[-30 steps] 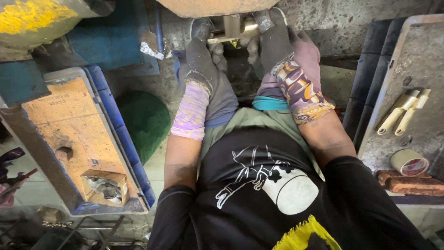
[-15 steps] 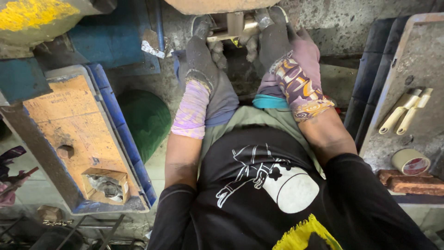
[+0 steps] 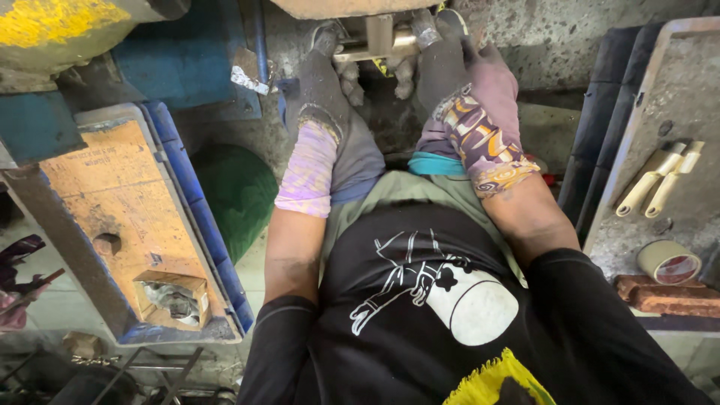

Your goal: The person uses a bench grinder to smooth and shape small metal parts. They hold the parts with gloved hands against the spinning wheel, rotating them to treat different surfaces.

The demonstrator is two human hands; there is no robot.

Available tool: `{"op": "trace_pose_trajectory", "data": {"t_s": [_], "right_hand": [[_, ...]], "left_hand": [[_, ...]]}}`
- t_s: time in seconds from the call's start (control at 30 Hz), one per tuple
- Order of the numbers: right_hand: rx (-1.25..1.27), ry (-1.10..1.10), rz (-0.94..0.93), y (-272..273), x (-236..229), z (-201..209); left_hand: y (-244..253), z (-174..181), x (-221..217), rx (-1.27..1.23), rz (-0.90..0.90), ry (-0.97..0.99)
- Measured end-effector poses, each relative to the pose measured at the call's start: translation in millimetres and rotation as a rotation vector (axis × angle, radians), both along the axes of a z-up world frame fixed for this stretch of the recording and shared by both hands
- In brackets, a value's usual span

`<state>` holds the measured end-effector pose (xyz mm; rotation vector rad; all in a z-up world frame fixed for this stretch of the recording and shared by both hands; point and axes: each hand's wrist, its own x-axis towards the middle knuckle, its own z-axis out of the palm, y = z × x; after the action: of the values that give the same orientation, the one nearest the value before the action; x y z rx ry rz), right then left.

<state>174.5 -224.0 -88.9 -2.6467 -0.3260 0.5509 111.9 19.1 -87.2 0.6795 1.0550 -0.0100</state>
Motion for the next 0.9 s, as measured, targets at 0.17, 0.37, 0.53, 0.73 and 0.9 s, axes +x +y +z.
{"op": "trace_pose_trajectory", "data": {"t_s": [0.17, 0.37, 0.53, 0.73, 0.9], "right_hand": [[0.017, 0.008, 0.031, -5, 2, -4], [-0.034, 0.026, 0.021, -7, 6, -2], [-0.003, -0.007, -0.039, -3, -1, 11], [-0.094, 0.066, -0.211, 6, -2, 28], [-0.030, 0.026, -0.104, -4, 1, 21]], "left_hand": [[-1, -10, 7, -0.041, 0.058, 0.115], [-2, -22, 3, -0.033, 0.021, 0.030], [-9, -41, -2, -0.005, 0.070, -0.069], [-13, -60, -1, 0.061, -0.062, -0.070], [-16, -64, -4, -0.013, -0.015, -0.179]]}}
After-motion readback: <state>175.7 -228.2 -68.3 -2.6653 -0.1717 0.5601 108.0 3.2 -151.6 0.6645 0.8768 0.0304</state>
